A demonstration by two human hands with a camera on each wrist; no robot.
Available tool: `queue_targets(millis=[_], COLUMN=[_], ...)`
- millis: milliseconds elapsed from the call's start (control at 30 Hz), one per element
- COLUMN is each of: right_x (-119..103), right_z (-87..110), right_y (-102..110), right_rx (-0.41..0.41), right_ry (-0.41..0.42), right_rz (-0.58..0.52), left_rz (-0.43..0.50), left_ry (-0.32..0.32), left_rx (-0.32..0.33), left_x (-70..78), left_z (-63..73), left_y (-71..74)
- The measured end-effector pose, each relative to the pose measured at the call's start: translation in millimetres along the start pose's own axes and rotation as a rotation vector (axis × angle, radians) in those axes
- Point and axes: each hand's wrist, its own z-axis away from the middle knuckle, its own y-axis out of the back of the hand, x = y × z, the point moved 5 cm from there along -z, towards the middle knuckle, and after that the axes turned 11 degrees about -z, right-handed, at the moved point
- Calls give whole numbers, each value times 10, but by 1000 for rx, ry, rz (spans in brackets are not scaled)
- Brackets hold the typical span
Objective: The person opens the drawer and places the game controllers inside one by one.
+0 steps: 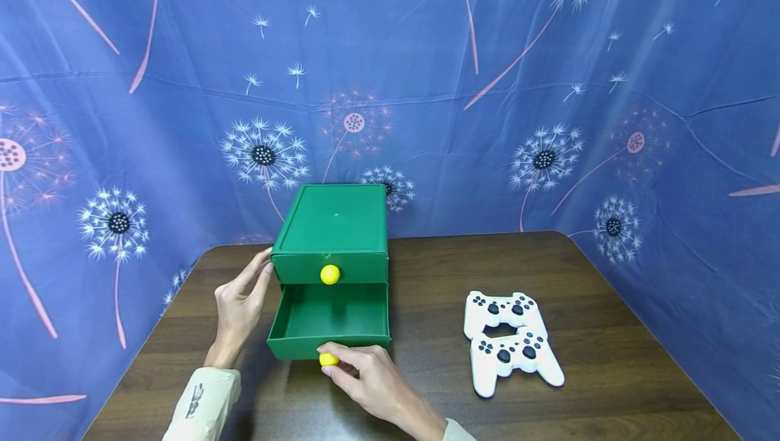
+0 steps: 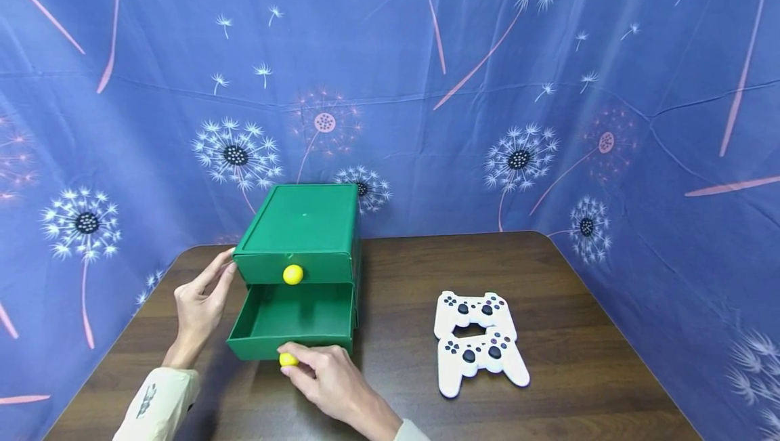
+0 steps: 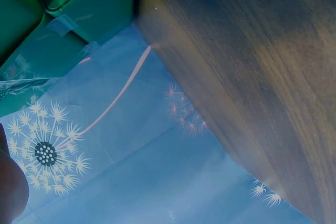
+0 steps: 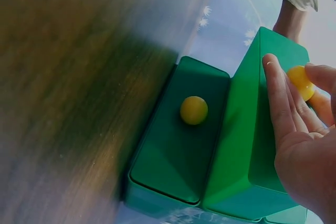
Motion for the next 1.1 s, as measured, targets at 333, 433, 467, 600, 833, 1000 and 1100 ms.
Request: queue_targets(millis=[333,433,467,600,833,1000,1100], right_x=[-44,-63,-69,-80,-96,-105,-118], right_z=[34,40,43,59,90,108,115], right_y=[-8,-7,-7,-9,-28,-32,-39], right_rx=[-12,-13,-14,-14,-12,-8,-1], right_ry=[4,21,26,35,44,24,47], right_rz=[15,27,32,44,30,24,46], left_rz=[-6,-23,-28,-42,-45,-37,-30], left_ry=[0,-2,-1,0,-4,-7,-5], left_rx=[0,-3,-4,-7,-3,0,0], left_x=[-4,0,1,5,0,-9,-15], left_z=[0,-6,-8,-10,-3,-6,-5], left_y=[-3,1,3,10,15,6,1])
